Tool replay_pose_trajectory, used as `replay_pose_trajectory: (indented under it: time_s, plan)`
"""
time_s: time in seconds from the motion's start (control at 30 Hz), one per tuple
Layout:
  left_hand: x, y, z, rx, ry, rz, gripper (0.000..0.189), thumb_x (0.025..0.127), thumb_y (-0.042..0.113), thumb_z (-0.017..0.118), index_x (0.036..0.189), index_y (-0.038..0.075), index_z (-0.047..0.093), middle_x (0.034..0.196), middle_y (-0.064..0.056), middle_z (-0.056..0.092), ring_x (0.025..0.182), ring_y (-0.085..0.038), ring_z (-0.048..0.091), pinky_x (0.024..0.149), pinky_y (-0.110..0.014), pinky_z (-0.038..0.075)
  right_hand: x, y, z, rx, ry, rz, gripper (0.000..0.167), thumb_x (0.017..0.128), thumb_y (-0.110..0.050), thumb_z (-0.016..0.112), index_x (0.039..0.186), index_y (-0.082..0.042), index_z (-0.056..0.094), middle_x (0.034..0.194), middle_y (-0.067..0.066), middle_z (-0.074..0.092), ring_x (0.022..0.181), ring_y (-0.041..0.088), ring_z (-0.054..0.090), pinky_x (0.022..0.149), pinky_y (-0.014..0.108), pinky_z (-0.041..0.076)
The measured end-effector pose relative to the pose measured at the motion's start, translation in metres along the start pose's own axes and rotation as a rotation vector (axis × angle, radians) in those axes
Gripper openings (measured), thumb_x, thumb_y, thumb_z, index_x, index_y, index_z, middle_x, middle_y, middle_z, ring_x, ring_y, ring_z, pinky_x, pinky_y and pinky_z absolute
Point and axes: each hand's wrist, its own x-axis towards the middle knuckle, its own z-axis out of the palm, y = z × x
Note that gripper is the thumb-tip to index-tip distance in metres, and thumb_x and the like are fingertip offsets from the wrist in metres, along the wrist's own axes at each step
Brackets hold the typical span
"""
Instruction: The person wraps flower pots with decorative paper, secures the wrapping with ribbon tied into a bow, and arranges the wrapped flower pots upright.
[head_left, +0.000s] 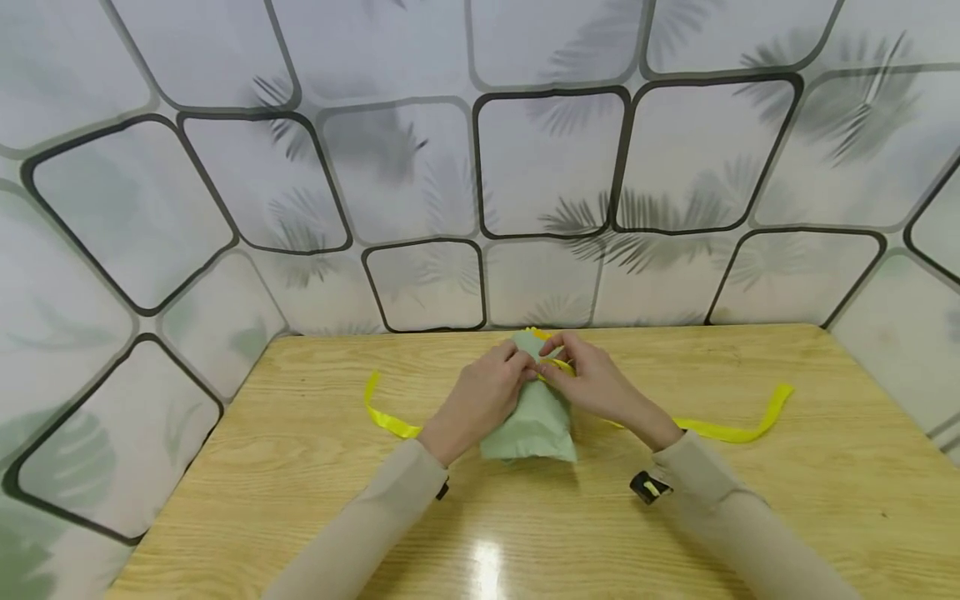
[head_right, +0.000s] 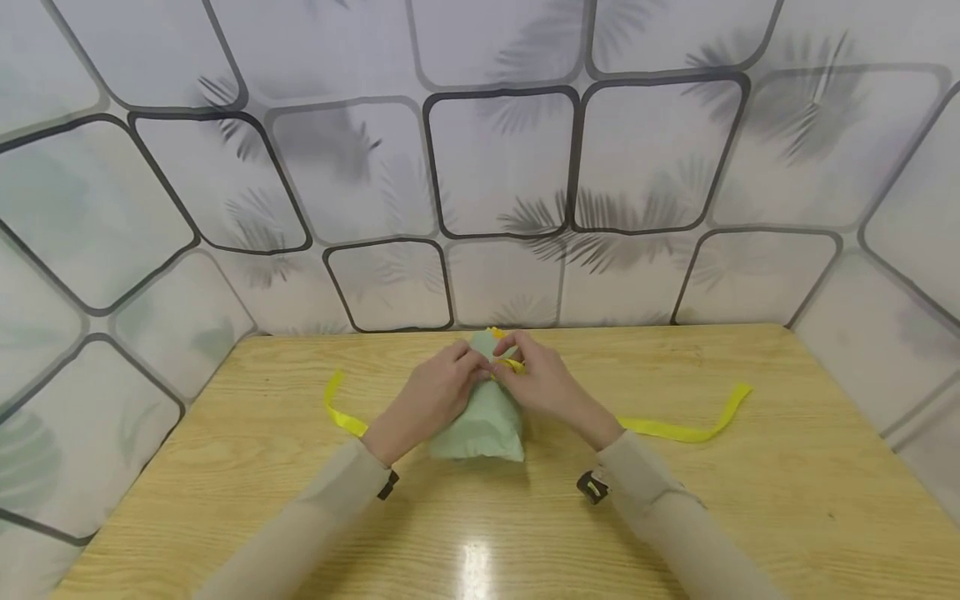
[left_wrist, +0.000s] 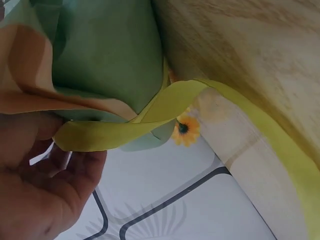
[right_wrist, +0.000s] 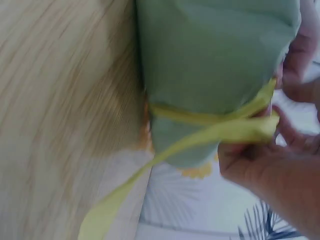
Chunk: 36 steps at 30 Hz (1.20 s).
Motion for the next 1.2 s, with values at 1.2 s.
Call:
replay_pose_trajectory:
  time_s: [1.2]
  plan:
    - [0.009,-0.021,-0.010,-0.822,-0.333,-0.619,0.035,0.108,0.032,0.052,0.090,0.007,0.070,0.078,0.003,0.057,0.071,-0.010,0.047,0.065,-0.024,0.040,-0.002,0.018,0.005,-0.062,0.062,-0.407,0.007,0.093,-0.001,0.072,0.093,-0.008,0.072,0.094,0.004,0.065,0.081,0.010,0.058,0.067,0.029,0.050]
